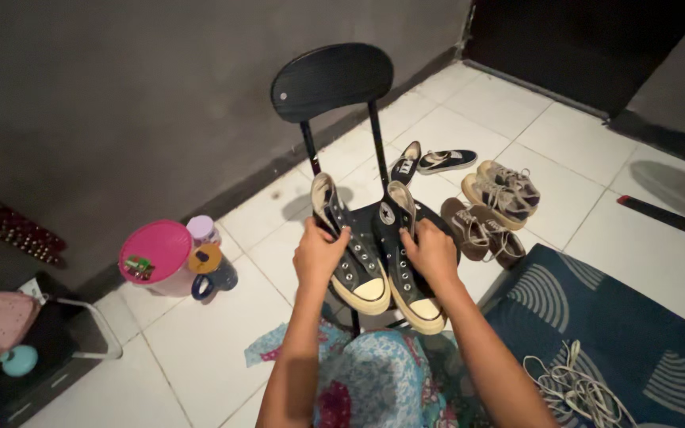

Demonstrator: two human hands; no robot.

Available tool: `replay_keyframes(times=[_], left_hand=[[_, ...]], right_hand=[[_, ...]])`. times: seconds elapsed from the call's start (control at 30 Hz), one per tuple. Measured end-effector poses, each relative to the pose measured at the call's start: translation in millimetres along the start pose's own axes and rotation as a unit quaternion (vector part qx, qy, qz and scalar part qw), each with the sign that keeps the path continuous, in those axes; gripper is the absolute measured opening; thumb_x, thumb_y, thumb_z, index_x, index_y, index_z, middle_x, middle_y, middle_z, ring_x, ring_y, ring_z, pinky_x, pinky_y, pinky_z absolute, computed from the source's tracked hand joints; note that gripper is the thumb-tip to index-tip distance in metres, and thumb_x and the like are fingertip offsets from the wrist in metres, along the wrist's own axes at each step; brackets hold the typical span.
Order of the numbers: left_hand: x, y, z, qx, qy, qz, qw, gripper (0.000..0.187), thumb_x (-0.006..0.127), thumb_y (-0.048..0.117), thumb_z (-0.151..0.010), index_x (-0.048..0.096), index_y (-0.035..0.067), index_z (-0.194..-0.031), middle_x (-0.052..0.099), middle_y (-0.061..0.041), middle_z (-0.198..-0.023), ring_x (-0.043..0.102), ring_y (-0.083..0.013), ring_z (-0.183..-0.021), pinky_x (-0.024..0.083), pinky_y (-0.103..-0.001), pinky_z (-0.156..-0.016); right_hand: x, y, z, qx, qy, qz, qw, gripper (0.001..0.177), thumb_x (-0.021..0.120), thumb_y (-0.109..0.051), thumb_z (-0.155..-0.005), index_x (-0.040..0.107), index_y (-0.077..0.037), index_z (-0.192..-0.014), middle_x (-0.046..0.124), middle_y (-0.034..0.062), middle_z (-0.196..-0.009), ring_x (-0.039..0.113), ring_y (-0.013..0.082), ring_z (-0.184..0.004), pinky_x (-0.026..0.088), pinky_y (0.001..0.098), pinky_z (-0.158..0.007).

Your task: The person unlaces a pair of black high-top sneakers and then relaces them, threading the laces through the eyelets and tying a knot. The person then picks up a pair of brown low-top sneakers and begins to unlace them.

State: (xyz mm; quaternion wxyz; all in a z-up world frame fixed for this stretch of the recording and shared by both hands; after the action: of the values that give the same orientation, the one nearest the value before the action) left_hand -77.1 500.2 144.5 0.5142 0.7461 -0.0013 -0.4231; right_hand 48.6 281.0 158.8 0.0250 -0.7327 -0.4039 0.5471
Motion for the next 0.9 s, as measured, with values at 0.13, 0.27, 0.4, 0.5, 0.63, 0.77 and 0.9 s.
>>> replay_keyframes(times=[0.13, 0.27, 0.4, 0.5, 0.63, 0.77, 0.9], left_hand=[[9.9, 1.7, -8.7, 0.081, -0.025, -0.027, 0.996, 0.042, 0.071, 0.036, -0.086, 0.059, 0.004, -0.112, 0.073, -0.012, -0.074, 0.072, -0.0374, -0.072, 0.057, -0.049, -0.068], [-15.3, -0.5, -9.3, 0.106, -0.015, -0.002, 0.994, 0.041, 0.068, 0.029, -0.088, 0.058, 0.004, -0.119, 0.071, -0.017, -0.073, 0.07, -0.0414, -0.07, 0.056, -0.051, -0.065], [-75.5, -12.6, -1.8, 0.118, 0.043, 0.027, 0.992, 0.041, 0.068, 0.027, -0.088, 0.057, 0.003, -0.12, 0.069, -0.018, -0.071, 0.069, -0.0399, -0.066, 0.055, -0.048, -0.059], [-126.7, -38.0, -4.0, 0.105, 0.091, 0.014, 0.99, 0.028, 0.065, 0.024, -0.095, 0.059, 0.004, -0.113, 0.068, -0.016, -0.067, 0.069, -0.0375, -0.063, 0.052, -0.047, -0.056], [-161.7, -101.6, -12.4, 0.048, 0.098, 0.011, 0.994, 0.022, 0.065, 0.022, -0.097, 0.055, 0.003, -0.104, 0.064, -0.016, -0.066, 0.067, -0.0375, -0.061, 0.048, -0.048, -0.054], [-159.2, -213.2, -2.1, -0.026, 0.099, 0.033, 0.994, 0.025, 0.065, 0.02, -0.093, 0.056, 0.005, -0.112, 0.062, -0.019, -0.066, 0.066, -0.0381, -0.06, 0.048, -0.048, -0.055], [-133.7, -335.3, 34.5, -0.03, 0.151, -0.027, 0.988, 0.018, 0.065, 0.02, -0.1, 0.06, 0.005, -0.11, 0.068, -0.019, -0.079, 0.068, -0.039, -0.076, 0.052, -0.047, -0.062]], right_hand=[[5.9, -22.5, -2.0, -0.038, -0.002, -0.025, 0.999, 0.035, 0.07, -0.034, -0.091, 0.065, -0.001, -0.079, 0.067, 0.0182, -0.083, 0.066, 0.0432, -0.075, 0.051, 0.052, -0.065], [1.5, -67.6, -7.0, -0.081, -0.003, -0.046, 0.996, 0.037, 0.072, -0.03, -0.093, 0.061, 0.001, -0.076, 0.064, 0.0194, -0.079, 0.065, 0.043, -0.073, 0.05, 0.0503, -0.064], [1.8, -134.2, -11.7, -0.144, 0.028, -0.136, 0.98, 0.033, 0.071, -0.024, -0.094, 0.06, 0.002, -0.078, 0.062, 0.0196, -0.079, 0.064, 0.0419, -0.068, 0.049, 0.0482, -0.06], [29.5, -182.5, -15.3, -0.155, 0.012, -0.147, 0.977, 0.035, 0.073, -0.026, -0.094, 0.06, 0.003, -0.078, 0.062, 0.021, -0.077, 0.064, 0.0428, -0.068, 0.05, 0.0484, -0.06], [110.4, -228.8, -8.7, -0.179, -0.031, -0.175, 0.968, 0.035, 0.073, -0.026, -0.092, 0.062, 0.003, -0.078, 0.064, 0.024, -0.077, 0.066, 0.0444, -0.069, 0.052, 0.0493, -0.062], [242.3, -243.1, 25.0, -0.151, -0.142, -0.184, 0.961, 0.036, 0.076, -0.029, -0.087, 0.066, 0.004, -0.076, 0.066, 0.0278, -0.073, 0.067, 0.0465, -0.07, 0.054, 0.0506, -0.064], [355.2, -244.5, 102.6, -0.206, -0.178, -0.158, 0.949, 0.039, 0.076, -0.03, -0.086, 0.068, 0.004, -0.07, 0.067, 0.0281, -0.071, 0.067, 0.047, -0.07, 0.054, 0.0519, -0.067]])
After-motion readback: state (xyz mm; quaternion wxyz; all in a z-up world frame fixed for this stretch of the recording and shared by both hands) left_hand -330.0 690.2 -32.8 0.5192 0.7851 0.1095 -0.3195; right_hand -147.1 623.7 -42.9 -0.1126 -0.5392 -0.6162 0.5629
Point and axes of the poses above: each hand's wrist, its own z-axis away from the middle knuckle, its own x-axis out of the palm, y = z × x, the point moved 6 cm from there along -z, towards the middle knuckle
